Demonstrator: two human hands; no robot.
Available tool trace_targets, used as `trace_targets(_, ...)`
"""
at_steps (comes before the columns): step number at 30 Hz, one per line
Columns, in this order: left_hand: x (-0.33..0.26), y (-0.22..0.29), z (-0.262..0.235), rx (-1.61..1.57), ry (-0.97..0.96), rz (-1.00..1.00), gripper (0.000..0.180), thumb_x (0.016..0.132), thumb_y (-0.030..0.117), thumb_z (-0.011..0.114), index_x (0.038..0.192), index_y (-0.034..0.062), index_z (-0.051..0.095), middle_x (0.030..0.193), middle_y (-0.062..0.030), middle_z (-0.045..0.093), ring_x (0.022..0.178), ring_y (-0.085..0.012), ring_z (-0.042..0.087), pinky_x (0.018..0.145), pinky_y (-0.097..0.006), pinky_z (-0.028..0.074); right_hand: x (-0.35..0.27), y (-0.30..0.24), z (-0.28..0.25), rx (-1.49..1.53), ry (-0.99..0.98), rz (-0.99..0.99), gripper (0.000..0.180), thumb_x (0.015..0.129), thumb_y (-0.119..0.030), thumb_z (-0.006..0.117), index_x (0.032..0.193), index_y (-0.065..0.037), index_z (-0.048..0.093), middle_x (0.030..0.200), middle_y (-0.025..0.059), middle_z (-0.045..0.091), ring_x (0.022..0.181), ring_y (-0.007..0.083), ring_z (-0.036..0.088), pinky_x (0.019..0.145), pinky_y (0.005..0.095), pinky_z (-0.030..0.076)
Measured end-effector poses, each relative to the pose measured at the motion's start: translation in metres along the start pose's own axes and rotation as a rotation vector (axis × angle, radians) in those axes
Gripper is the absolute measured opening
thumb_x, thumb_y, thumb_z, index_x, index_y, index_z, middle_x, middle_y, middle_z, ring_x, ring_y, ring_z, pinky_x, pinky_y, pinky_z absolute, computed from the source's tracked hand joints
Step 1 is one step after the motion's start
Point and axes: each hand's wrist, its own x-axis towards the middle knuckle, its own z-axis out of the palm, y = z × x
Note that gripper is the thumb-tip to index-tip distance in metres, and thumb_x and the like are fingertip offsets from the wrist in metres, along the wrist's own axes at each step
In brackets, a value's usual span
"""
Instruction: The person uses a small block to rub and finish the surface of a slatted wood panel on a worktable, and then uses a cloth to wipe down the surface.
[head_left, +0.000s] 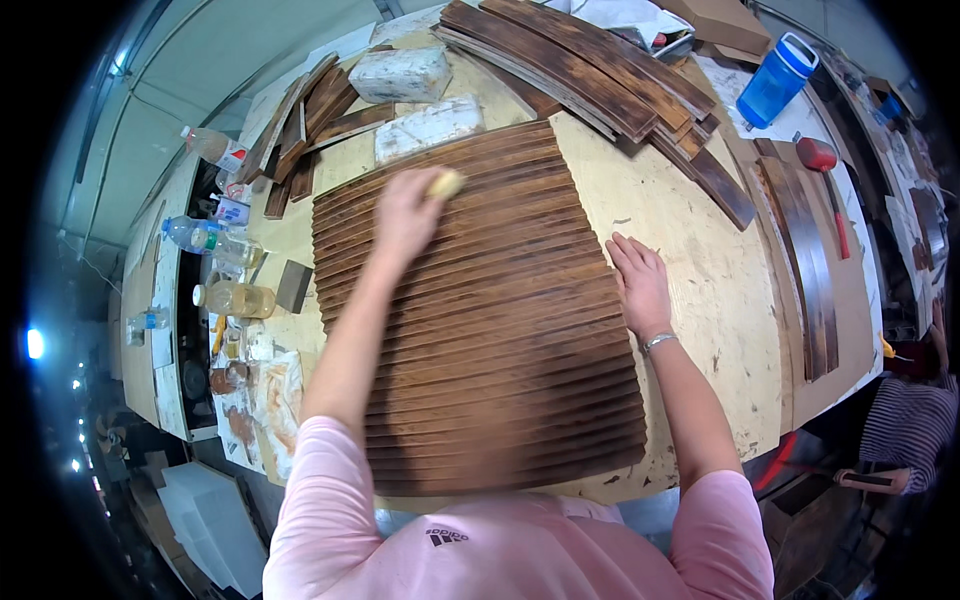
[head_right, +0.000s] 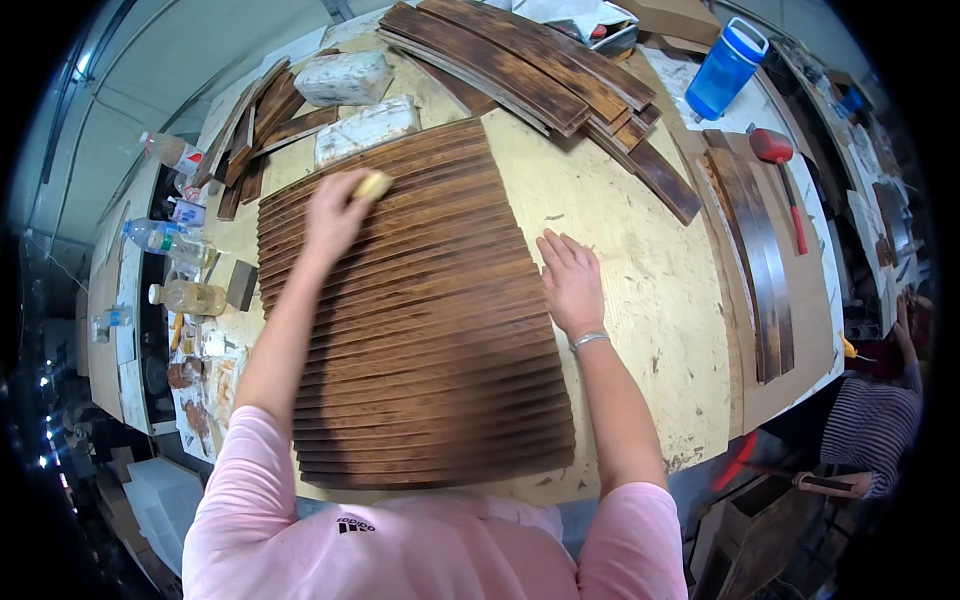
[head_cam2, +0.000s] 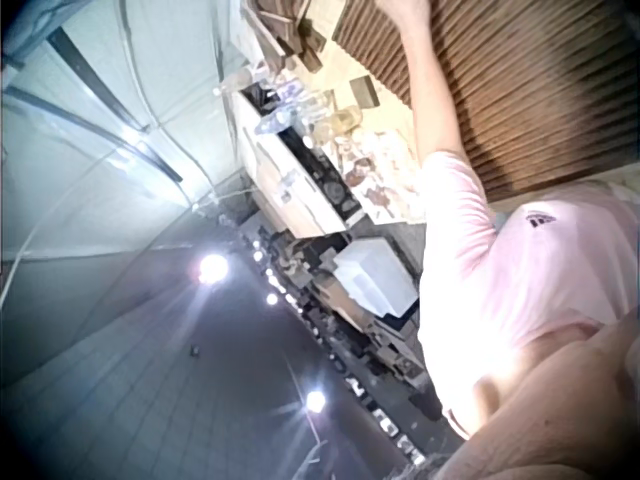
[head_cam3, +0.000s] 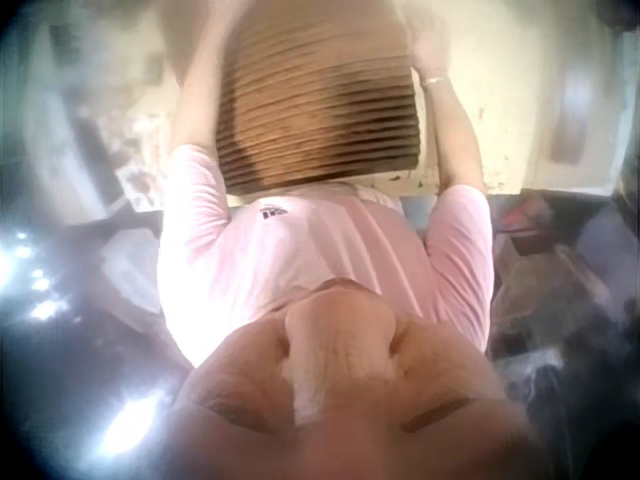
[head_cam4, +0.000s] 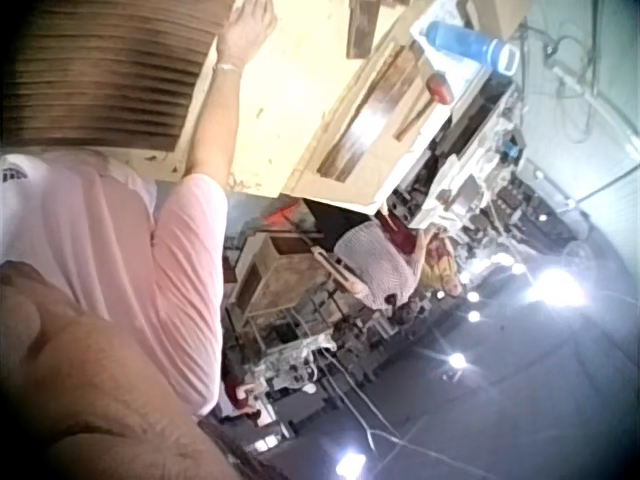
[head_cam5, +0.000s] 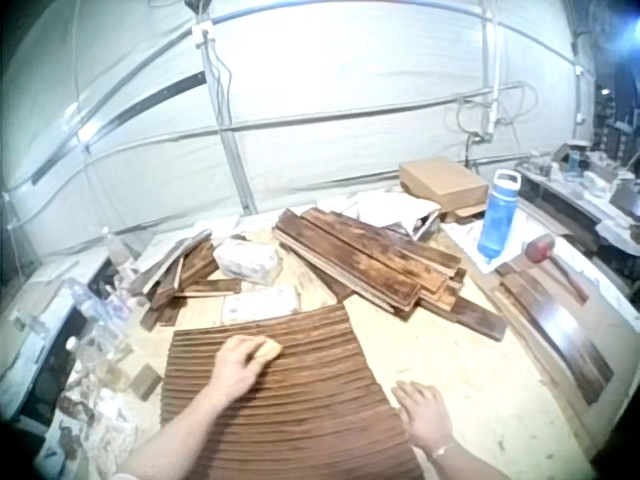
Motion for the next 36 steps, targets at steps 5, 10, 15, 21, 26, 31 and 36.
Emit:
trace_targets(5,0.024,0.121,0.084,-0.24,-0.123,0.226,0.026,0.087,0.014,0.071,0.112,0.0091,0.072,0.104,-0.0134,0.066,0.103,-0.0315,0.061,0.093,-0.045,0.051,0.0,-0.001,-0.003,-0.02,0.008,0.016,0.046,0.093,-0.011,0.058,0.139,-0.015,0.06,0.149,0.0013,0.055,0.138,0.0238,0.048,0.117,0.0451,0.033)
trace_targets(10,0.025,0.097,0.066,-0.042,-0.16,0.107,0.033,0.081,-0.001,0.066,0.111,0.0105,0.074,0.107,-0.0105,0.064,0.108,-0.0303,0.059,0.095,-0.043,0.05,-0.001,0.001,0.0,0.008,0.035,0.018,0.046,0.094,-0.012,0.059,0.14,-0.015,0.059,0.15,0.0012,0.054,0.137,0.0242,0.048,0.117,0.044,0.034)
trace_targets(15,0.029,0.113,0.071,-0.173,-0.073,0.218,0.034,0.082,-0.005,0.061,0.109,0.0106,0.075,0.113,-0.0117,0.066,0.11,-0.0319,0.059,0.096,-0.041,0.05,0.0,0.0,0.002,-0.002,0.027,0.004,0.045,0.094,-0.013,0.057,0.139,-0.014,0.059,0.149,0.0021,0.055,0.137,0.0244,0.048,0.116,0.0448,0.035)
trace_targets(21,0.02,0.116,0.073,-0.164,-0.219,0.261,0.036,0.08,-0.006,0.065,0.107,0.0141,0.076,0.114,-0.0075,0.067,0.111,-0.0295,0.06,0.098,-0.039,0.05,-0.001,0.004,0.002,-0.023,0.034,-0.005,0.045,0.094,-0.014,0.058,0.139,-0.013,0.059,0.149,0.0022,0.054,0.137,0.0241,0.048,0.117,0.0449,0.034)
trace_targets(26,-0.036,0.02,-0.007,0.007,-0.206,0.094,0.048,0.078,-0.014,0.058,0.111,0.0165,0.077,0.116,-0.0084,0.069,0.112,-0.0312,0.061,0.101,-0.041,0.05,0.0,0.002,0.002,-0.009,0.017,0.009,0.045,0.094,-0.014,0.057,0.139,-0.013,0.059,0.15,0.0021,0.054,0.138,0.0234,0.047,0.117,0.045,0.034)
trace_targets(31,-0.118,-0.091,-0.098,0.177,-0.109,-0.238,0.05,0.074,-0.018,0.053,0.106,0.0115,0.076,0.117,-0.0119,0.067,0.115,-0.0328,0.061,0.101,-0.039,0.05,-0.002,0.002,0.004,0.003,0.023,0.025,0.044,0.094,-0.013,0.056,0.138,-0.013,0.059,0.15,0.0014,0.054,0.138,0.0224,0.047,0.118,0.0443,0.033)
trace_targets(36,-0.152,-0.142,-0.151,0.446,0.012,-0.462,0.05,0.071,-0.014,0.055,0.108,0.011,0.077,0.108,-0.0144,0.07,0.107,-0.0356,0.064,0.096,-0.042,0.051,0.001,-0.001,0.003,0.016,0.025,0.027,0.043,0.095,-0.013,0.056,0.138,-0.013,0.06,0.149,0.0003,0.055,0.138,0.0219,0.047,0.119,0.0436,0.033)
